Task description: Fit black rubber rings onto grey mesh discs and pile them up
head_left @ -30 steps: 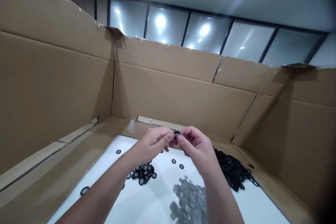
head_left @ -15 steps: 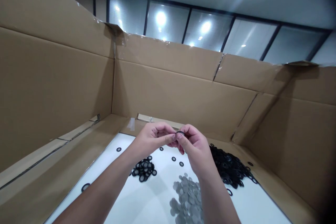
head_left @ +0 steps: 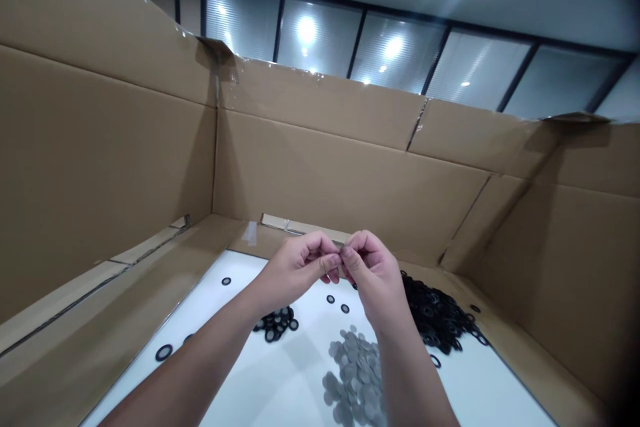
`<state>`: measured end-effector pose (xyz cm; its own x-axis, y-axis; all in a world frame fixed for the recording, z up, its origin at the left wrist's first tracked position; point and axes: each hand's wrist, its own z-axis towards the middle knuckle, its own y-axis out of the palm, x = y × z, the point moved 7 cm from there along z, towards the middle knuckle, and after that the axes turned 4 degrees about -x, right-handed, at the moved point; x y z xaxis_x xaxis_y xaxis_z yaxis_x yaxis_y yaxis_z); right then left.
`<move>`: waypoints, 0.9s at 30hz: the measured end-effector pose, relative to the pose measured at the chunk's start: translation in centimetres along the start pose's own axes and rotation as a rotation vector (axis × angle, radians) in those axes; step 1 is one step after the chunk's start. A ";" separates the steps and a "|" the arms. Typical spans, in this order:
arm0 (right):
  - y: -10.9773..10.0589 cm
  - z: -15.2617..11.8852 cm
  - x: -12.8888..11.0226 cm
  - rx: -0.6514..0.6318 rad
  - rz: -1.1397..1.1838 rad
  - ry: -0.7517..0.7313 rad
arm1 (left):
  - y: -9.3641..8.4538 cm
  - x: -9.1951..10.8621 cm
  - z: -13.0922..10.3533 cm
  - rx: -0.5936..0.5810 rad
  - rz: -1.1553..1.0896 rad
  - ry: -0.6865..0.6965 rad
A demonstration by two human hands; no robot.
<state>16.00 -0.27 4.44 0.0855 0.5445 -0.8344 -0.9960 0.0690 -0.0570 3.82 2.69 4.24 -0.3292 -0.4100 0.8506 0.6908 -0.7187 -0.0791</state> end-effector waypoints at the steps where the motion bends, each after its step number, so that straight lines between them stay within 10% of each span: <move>1: 0.0 0.0 0.0 -0.003 0.008 0.000 | 0.0 0.0 0.0 0.013 0.016 0.012; 27: 1.5 0.2 1.6 -0.087 0.331 0.094 | -0.2 -0.6 0.3 0.147 -0.188 0.017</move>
<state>14.67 0.88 3.19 -0.2412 0.4454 -0.8622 -0.9681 -0.1723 0.1819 4.07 3.23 3.92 -0.4704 -0.2873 0.8344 0.7024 -0.6942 0.1570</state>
